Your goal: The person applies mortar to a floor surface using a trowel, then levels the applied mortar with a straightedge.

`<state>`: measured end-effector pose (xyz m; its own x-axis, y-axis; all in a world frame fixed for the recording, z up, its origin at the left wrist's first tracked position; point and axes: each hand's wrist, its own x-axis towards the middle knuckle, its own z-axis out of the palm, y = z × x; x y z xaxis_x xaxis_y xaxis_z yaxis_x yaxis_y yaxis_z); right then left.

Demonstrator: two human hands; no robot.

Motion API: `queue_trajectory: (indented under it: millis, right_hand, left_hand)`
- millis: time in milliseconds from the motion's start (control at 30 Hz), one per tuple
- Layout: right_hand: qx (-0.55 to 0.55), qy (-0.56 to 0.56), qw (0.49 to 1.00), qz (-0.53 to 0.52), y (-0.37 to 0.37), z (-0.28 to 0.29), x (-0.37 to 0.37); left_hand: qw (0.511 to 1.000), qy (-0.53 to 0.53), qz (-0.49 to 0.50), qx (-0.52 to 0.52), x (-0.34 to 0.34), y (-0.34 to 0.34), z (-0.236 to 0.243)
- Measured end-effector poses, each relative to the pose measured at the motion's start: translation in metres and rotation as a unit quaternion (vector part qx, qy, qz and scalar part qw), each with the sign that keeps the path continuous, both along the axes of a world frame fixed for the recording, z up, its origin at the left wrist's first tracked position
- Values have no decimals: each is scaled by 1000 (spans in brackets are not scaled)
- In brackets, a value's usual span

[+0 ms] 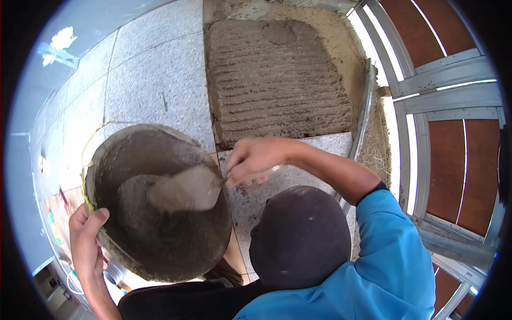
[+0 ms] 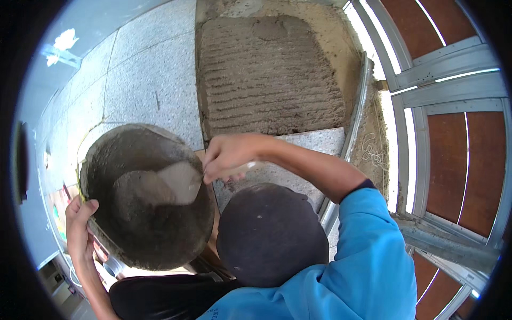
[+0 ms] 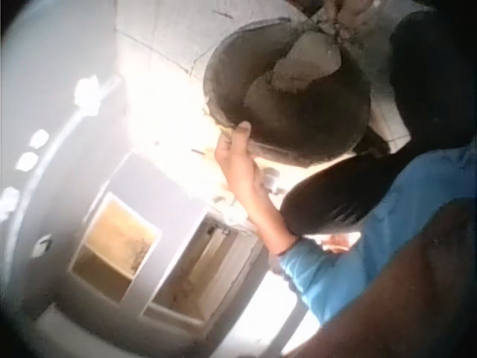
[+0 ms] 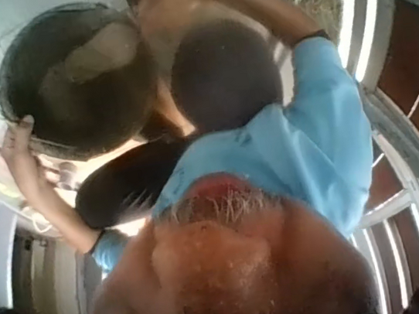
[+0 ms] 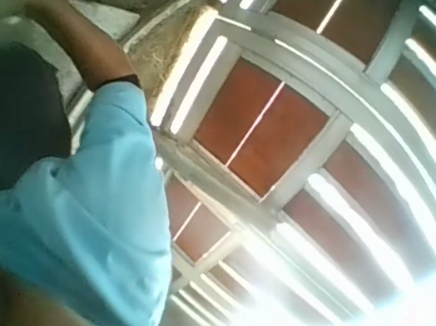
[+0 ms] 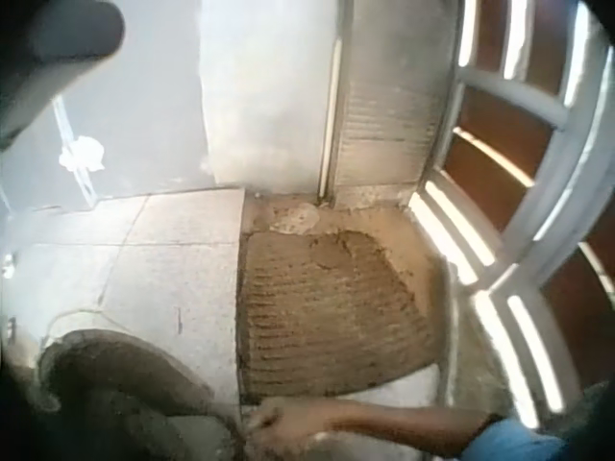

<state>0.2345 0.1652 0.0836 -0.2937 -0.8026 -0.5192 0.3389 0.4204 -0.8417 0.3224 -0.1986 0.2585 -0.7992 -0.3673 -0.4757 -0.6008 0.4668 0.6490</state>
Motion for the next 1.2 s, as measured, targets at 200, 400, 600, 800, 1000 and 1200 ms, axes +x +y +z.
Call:
queue_trajectory:
  millis: [200,400,600,800,1000,1200]
  right_hand:
    - [145,167,929,-297,116,19,-55]
    - [229,236,828,-454,176,-20,-145]
    - [286,354,780,-430,156,-58,-227]
    - [440,570,606,-338,113,-71,-231]
    - [431,489,658,-378,118,-81,-235]
    - [409,406,740,-347,81,-111,-267]
  left_hand:
    - [990,63,52,111,4,-6,-7]
    - [991,56,47,110,4,-8,-5]
    - [996,34,35,78,2,-10,-5]
    - [989,66,48,121,1,3,-6]
    - [994,60,48,81,-1,-1,-8]
    - [990,61,80,100,-4,-4,-5]
